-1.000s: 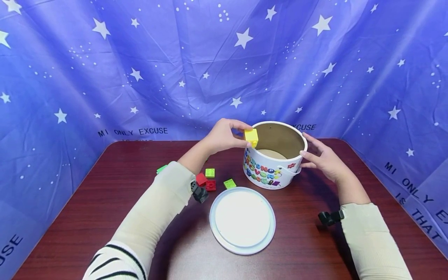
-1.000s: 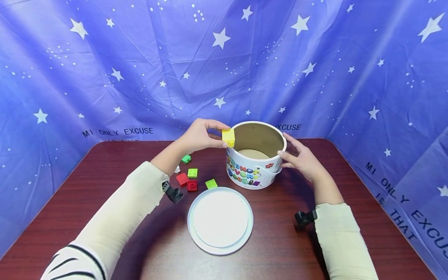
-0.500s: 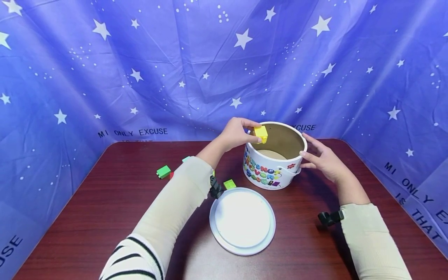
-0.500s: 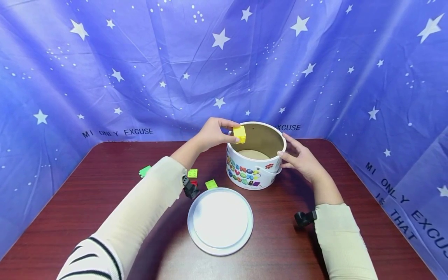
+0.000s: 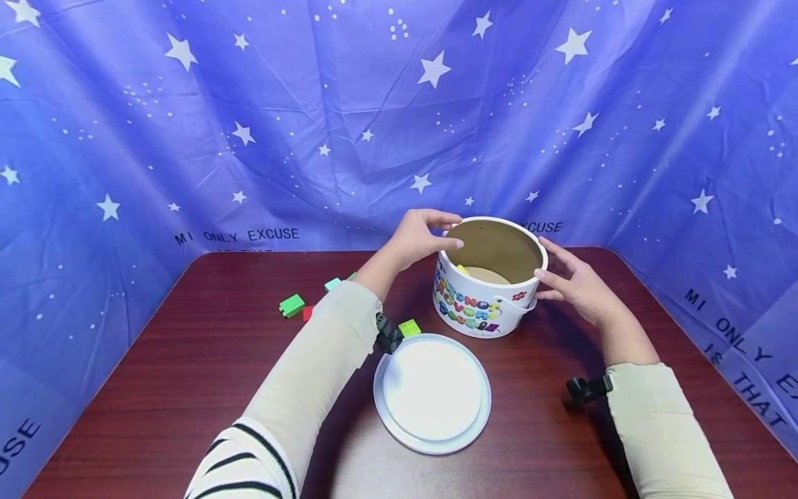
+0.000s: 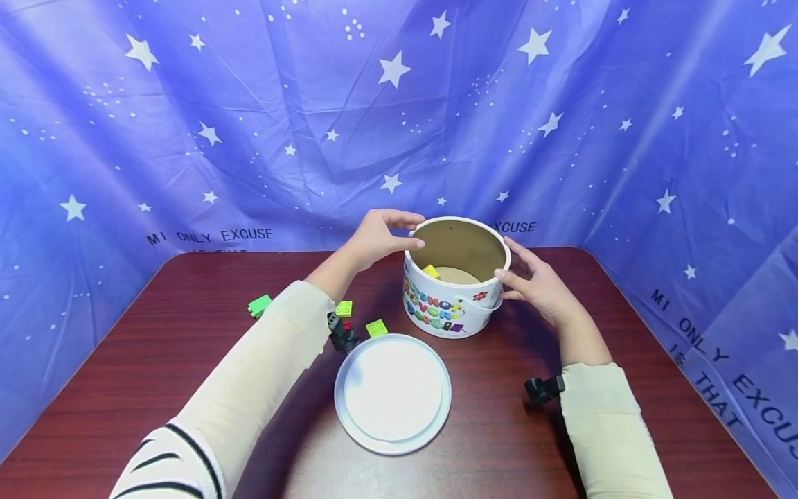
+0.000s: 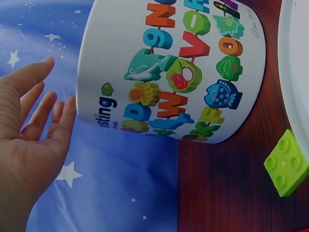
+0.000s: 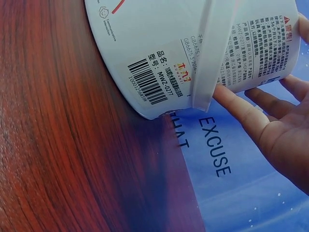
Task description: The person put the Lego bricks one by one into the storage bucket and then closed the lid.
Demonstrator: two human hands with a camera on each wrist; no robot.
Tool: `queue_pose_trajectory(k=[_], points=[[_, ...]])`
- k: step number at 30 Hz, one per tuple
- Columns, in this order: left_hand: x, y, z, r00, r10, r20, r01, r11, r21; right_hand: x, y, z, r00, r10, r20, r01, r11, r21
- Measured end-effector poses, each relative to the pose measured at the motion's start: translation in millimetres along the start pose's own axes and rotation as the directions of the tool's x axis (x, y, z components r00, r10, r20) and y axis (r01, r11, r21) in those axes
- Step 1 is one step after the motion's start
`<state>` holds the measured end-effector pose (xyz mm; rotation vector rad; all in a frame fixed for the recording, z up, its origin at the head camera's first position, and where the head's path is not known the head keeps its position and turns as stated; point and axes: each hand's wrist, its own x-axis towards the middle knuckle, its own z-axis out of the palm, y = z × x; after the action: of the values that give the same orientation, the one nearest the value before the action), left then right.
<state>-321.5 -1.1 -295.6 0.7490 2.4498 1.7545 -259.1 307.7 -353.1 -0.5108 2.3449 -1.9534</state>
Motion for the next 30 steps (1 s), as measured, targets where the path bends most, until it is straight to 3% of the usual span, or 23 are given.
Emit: queue_pose_trajectory(k=[19, 30], points=[[-27.8, -10.0, -16.6, 0.994, 0.111, 0.020, -0.109, 0.991, -0.084, -0.4, -1.1, 0.2, 1.000, -0.001, 0.011, 0.001, 1.000, 0.007], [-48.2, -18.9, -30.5, 0.996, 0.090, -0.010, -0.091, 0.994, -0.054, 0.4, -0.2, -0.5, 1.000, 0.000, 0.009, 0.000, 1.000, 0.003]])
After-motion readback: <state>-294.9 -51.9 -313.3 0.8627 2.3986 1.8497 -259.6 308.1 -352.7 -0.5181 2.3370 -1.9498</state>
